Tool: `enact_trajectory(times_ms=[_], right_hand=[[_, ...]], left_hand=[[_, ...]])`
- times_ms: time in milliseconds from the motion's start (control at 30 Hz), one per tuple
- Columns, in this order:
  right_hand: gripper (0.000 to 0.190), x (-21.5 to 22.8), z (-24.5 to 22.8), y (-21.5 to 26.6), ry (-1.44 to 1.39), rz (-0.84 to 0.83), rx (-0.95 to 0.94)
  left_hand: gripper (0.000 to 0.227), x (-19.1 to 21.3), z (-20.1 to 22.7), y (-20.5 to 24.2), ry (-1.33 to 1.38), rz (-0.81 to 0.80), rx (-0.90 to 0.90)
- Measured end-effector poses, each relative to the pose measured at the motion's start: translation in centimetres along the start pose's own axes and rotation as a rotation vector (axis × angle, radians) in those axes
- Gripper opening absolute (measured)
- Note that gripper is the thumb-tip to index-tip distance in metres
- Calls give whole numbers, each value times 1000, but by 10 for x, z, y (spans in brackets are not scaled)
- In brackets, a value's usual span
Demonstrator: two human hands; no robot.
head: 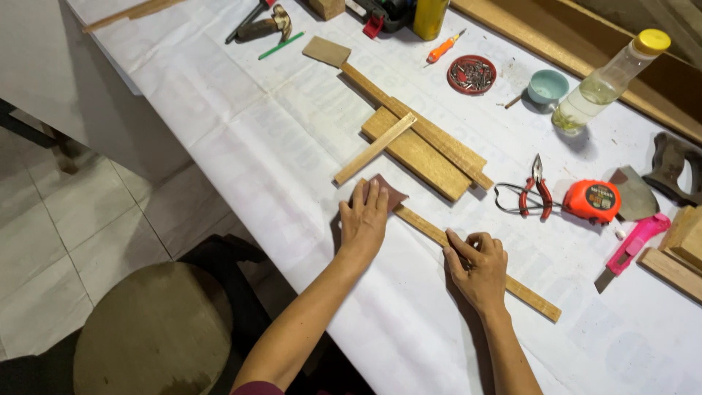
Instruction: Measure and sand wood pieces to construct a frame.
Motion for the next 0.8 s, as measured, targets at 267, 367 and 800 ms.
enact_trajectory(times_ms=[267, 367, 800], right_hand=[[22, -20, 11, 4, 48, 23, -19], [17, -16, 8, 3, 48, 47, -7], [33, -1, -4, 0, 24, 2, -26]], left_hand=[[65, -9, 88, 40, 172, -55, -156], [58, -22, 85, 41, 122, -60, -194], [56, 20, 1, 3, 91, 20, 4]])
Point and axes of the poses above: each hand's wrist, its own y-axis away from the middle knuckle, its own x-axis out of the back of the hand, z = x × y, the point moved 6 cm from there along -y, towards the middle knuckle, and after that the axes turned 10 degrees about y, right-handed, at the moved point
